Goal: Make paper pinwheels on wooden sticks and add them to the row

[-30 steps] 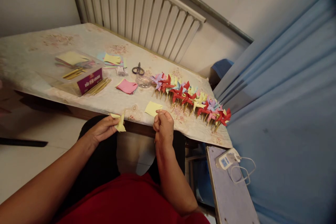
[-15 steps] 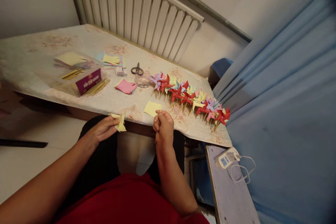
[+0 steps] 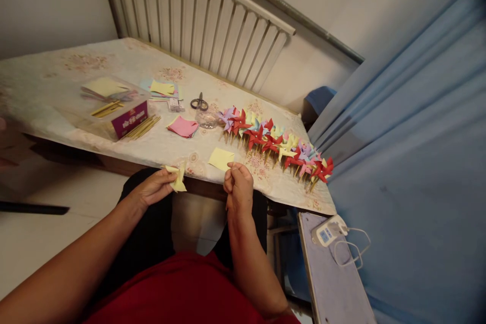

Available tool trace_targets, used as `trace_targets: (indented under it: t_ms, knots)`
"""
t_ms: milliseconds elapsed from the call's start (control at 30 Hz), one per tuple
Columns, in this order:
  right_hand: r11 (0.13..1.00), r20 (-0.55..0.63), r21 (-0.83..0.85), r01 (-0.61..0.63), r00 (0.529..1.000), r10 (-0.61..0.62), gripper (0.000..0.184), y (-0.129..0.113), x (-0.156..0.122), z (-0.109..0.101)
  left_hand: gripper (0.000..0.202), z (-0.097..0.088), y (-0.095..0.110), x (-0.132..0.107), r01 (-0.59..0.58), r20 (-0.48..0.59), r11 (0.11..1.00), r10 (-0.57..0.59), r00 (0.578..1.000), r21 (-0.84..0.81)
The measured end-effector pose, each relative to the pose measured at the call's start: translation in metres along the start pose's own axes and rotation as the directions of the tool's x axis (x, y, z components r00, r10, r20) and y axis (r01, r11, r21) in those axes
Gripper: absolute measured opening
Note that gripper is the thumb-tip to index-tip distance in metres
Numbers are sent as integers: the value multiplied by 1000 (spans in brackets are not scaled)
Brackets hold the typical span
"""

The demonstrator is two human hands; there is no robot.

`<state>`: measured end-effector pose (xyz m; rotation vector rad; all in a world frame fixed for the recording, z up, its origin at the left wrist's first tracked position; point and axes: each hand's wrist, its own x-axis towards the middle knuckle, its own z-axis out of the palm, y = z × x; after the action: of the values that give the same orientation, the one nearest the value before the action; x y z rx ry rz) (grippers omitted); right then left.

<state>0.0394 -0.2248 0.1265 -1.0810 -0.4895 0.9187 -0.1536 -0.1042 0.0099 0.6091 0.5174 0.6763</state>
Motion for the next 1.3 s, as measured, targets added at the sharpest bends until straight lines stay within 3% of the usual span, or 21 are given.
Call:
trace_targets:
  t_ms: [400,1300]
  knots:
    - [1000,15,-23,-10,1000,10,17,6,0,3,22,-6,1,-2,-17,-33,999,18,999,47]
    - [995,3,-100,-18,1000,18,19,13,2,7,21,-6,3,-4,-12,-1,1000,12,1000,0]
